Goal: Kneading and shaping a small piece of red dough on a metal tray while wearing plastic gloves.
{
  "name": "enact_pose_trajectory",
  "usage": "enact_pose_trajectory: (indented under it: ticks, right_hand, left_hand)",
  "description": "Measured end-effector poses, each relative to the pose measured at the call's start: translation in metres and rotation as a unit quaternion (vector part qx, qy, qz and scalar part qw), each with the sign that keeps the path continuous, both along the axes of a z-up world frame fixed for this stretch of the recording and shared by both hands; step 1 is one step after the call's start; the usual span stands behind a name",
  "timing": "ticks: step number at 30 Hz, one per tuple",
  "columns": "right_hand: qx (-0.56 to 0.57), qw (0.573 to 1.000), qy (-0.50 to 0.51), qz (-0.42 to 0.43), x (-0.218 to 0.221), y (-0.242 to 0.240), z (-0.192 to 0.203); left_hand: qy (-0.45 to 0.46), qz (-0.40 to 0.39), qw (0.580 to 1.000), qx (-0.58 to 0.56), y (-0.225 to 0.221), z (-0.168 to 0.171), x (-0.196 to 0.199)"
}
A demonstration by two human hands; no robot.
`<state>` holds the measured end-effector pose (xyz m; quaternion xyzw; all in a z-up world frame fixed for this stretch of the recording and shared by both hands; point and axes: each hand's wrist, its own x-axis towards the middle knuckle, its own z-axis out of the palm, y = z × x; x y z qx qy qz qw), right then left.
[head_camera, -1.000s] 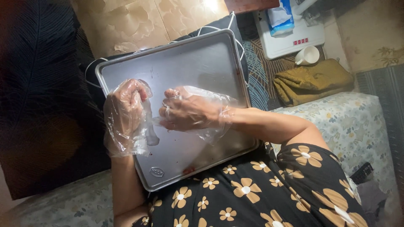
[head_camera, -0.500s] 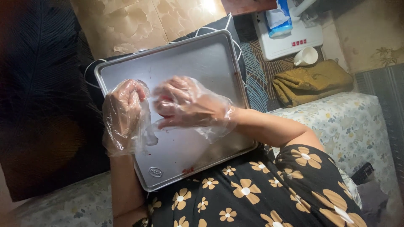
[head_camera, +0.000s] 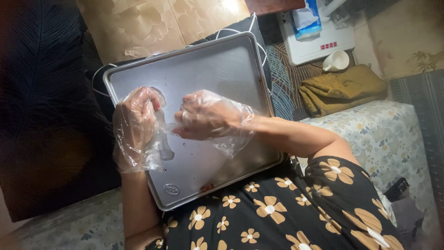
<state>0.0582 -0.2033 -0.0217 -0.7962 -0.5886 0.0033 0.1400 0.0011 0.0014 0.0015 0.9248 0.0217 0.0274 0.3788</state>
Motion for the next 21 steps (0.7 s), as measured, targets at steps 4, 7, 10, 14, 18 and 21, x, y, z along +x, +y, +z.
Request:
enact_pose_trajectory:
  ticks: [4,7,10,14,18,21]
  right_hand:
    - [0.251,0.968,0.023,0.009,0.007,-0.009,0.035]
    - [0.264,0.964,-0.019,-0.013,0.001,-0.013,0.063]
    - [0.279,0.960,-0.029,-0.007,-0.001,-0.015,0.046]
    - [0.358,0.929,0.087,-0.037,0.016,-0.026,0.011]
    - [0.311,0.943,0.104,-0.059,0.011,-0.028,0.012]
    - [0.235,0.960,0.125,-0.088,0.007,-0.030,0.015]
  left_hand:
    - [-0.012,0.020,1.000,0.007,-0.003,0.000,-0.001]
    - [-0.031,0.018,0.999,0.014,-0.001,-0.007,-0.002]
    - [-0.053,0.009,0.998,0.013,-0.009,-0.001,-0.003]
    - [-0.081,-0.028,0.996,0.025,-0.046,0.052,-0.014]
    - [-0.101,-0.178,0.977,-0.053,-0.033,-0.020,-0.004]
    - [-0.137,-0.209,0.968,0.022,-0.033,-0.016,0.000]
